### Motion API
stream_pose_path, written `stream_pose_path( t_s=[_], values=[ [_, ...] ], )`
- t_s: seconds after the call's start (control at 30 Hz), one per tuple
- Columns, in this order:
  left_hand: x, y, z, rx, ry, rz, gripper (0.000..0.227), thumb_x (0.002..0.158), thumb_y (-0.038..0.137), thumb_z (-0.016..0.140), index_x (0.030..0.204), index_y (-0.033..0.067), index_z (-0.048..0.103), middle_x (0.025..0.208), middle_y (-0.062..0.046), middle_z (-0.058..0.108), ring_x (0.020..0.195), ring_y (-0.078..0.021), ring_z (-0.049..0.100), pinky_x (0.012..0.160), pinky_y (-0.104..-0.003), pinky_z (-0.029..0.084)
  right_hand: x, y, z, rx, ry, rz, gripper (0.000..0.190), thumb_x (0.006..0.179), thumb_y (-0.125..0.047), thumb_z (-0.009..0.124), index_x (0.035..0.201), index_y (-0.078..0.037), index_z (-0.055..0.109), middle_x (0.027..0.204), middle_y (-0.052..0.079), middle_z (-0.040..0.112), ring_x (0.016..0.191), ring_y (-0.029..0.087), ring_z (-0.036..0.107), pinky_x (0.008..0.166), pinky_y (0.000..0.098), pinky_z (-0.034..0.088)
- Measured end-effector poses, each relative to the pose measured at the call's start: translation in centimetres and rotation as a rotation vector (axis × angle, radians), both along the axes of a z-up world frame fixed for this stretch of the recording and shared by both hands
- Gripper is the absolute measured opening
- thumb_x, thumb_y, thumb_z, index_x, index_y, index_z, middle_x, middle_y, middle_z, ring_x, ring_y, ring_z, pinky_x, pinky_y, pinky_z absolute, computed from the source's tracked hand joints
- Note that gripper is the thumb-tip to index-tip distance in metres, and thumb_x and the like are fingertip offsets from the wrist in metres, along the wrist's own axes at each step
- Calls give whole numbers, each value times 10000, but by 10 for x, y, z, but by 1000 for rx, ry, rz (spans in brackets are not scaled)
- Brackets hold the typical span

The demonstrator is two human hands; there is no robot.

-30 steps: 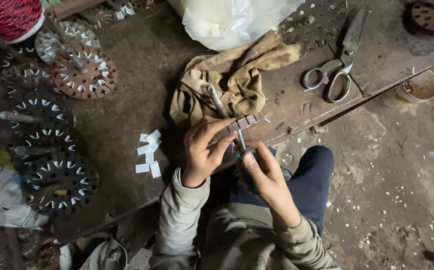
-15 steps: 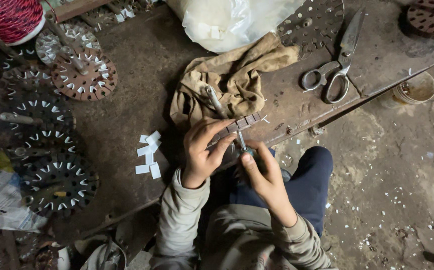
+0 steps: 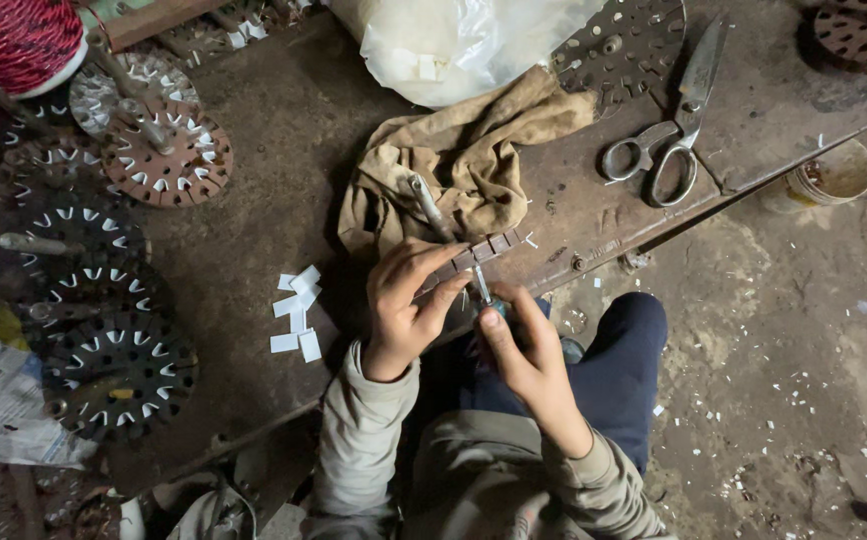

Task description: The person uses a screwdriver to press white rectangular insulating pieces into slots on a circular metal motor armature. They repeatedly pick up pieces, insert them into the slots, and use the screwdriver to secure them in place.

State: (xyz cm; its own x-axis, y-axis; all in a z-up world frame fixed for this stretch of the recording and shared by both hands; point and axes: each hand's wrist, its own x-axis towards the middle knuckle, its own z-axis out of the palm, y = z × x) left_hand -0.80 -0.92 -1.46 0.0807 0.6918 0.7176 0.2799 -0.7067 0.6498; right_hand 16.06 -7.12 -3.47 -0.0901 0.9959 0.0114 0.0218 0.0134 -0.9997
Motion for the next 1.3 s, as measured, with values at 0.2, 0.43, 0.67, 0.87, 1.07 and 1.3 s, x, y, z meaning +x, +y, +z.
stream_pose_path(
  t_s=[0.2, 0.43, 0.67, 0.87, 1.07, 1.3],
  values=[
    [-1, 0, 0, -26, -14, -12, 225, 961, 44, 745, 1172, 4, 678, 1060, -128, 727, 939, -297, 715, 852, -373, 566, 1, 4, -2, -139, 65, 0, 308, 1031, -198, 596, 1284, -23, 616, 788, -7, 555, 671, 65, 478, 595, 224, 374],
    [-2, 0, 1, -29, -5, -27, 233, 953, 50, 747, 1168, 4, 670, 1044, -125, 718, 921, -296, 704, 838, -371, 558, 7, 11, 7, 137, -121, 38, 282, 1058, -188, 599, 1264, 4, 615, 900, -24, 611, 810, 49, 522, 720, 217, 448],
    [-2, -1, -1, -23, 5, 1, 244, 967, 24, 730, 1200, -6, 662, 1054, -133, 715, 926, -301, 705, 836, -377, 560, -3, 3, 11, -164, 180, 43, 256, 1068, -206, 550, 1242, -27, 609, 824, -48, 559, 703, 29, 467, 610, 202, 369],
    [1, 1, -4, -28, -17, 33, 253, 963, 13, 732, 1205, -3, 659, 1052, -136, 723, 913, -300, 713, 814, -372, 568, -11, 0, 15, -185, 310, -15, 239, 1079, -203, 548, 1215, -20, 618, 854, -33, 583, 737, 34, 481, 634, 205, 387],
    [1, 3, -2, -51, -1, 39, 252, 980, 28, 723, 1223, 9, 660, 1078, -133, 729, 941, -297, 725, 835, -372, 579, -25, -7, 13, -192, 377, -149, 236, 1073, -198, 568, 1205, -12, 626, 921, -17, 612, 811, 42, 518, 700, 222, 433],
    [-2, 4, 3, -38, 80, 14, 265, 967, 48, 733, 1224, 22, 672, 1104, -124, 727, 976, -307, 717, 869, -387, 573, -30, -16, 12, -304, 563, -229, 257, 1099, -211, 572, 1243, -5, 625, 794, 31, 602, 647, 95, 511, 561, 252, 408]
  ],
)
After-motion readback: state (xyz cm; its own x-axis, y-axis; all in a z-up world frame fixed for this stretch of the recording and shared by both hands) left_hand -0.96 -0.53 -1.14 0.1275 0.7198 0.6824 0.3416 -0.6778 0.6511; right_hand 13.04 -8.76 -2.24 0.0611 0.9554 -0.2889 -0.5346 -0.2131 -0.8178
